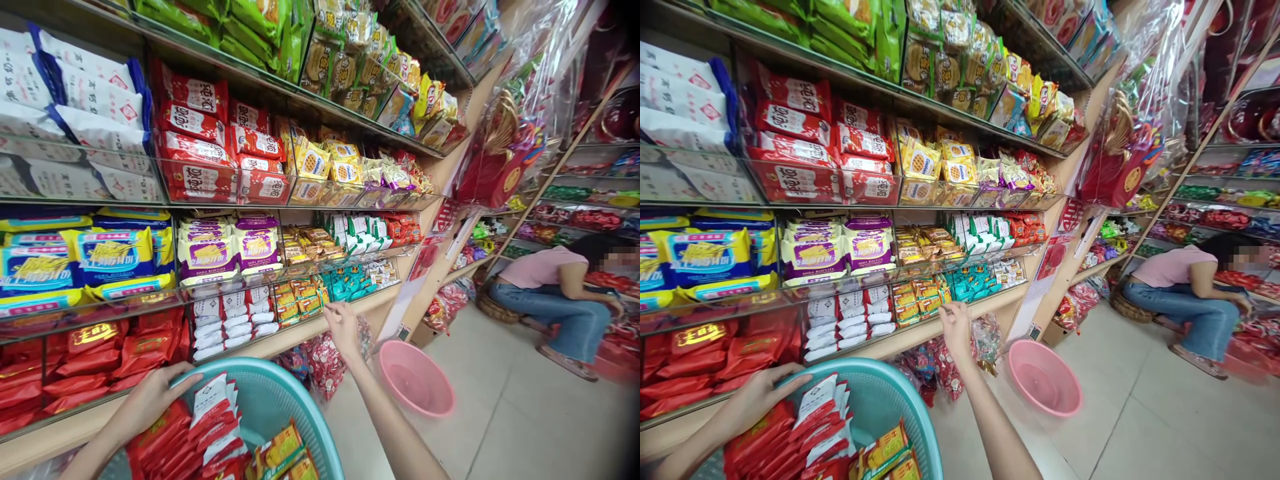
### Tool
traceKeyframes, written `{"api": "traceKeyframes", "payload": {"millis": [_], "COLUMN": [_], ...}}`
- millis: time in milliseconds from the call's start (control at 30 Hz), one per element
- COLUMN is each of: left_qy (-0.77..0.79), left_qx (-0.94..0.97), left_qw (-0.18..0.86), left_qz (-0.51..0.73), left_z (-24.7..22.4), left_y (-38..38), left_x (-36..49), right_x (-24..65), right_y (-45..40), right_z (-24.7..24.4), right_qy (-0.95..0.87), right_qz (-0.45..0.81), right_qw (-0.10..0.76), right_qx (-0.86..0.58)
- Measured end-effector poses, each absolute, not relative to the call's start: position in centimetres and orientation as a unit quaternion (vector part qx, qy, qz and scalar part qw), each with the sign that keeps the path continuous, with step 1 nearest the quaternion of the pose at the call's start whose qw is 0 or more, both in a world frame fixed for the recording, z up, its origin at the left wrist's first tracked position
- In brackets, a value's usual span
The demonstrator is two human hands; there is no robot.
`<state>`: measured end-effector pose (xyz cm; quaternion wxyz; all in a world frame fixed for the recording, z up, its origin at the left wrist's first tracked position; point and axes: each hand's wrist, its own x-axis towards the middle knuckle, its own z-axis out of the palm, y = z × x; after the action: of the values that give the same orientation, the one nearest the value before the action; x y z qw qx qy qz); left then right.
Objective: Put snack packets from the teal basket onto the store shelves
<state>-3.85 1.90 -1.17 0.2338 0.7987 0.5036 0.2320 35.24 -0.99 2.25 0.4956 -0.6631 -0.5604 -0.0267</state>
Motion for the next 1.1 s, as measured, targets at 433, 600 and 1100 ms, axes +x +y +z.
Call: {"api": "traceKeyframes", "payload": {"millis": [433, 600, 1100], "left_qy": [0.506, 0.504, 0.500], "left_qx": [0.794, 0.792, 0.792], "left_qw": [0.264, 0.279, 0.289], "left_qz": [0.210, 0.202, 0.200], "left_z": [-0.5, -0.6, -1.1], "left_y": [1.4, 1.5, 1.7], "left_x": [-3.5, -3.6, -3.8], "right_x": [33.8, 33.9, 33.7], "right_y": [11.8, 13.3, 14.5], "right_z": [2.9, 2.5, 1.8], "right_qy": [-0.447, -0.460, -0.419], "right_qz": [-0.075, -0.088, -0.063], "right_qw": [0.404, 0.391, 0.467], "right_qx": [-0.795, -0.793, -0.776]}}
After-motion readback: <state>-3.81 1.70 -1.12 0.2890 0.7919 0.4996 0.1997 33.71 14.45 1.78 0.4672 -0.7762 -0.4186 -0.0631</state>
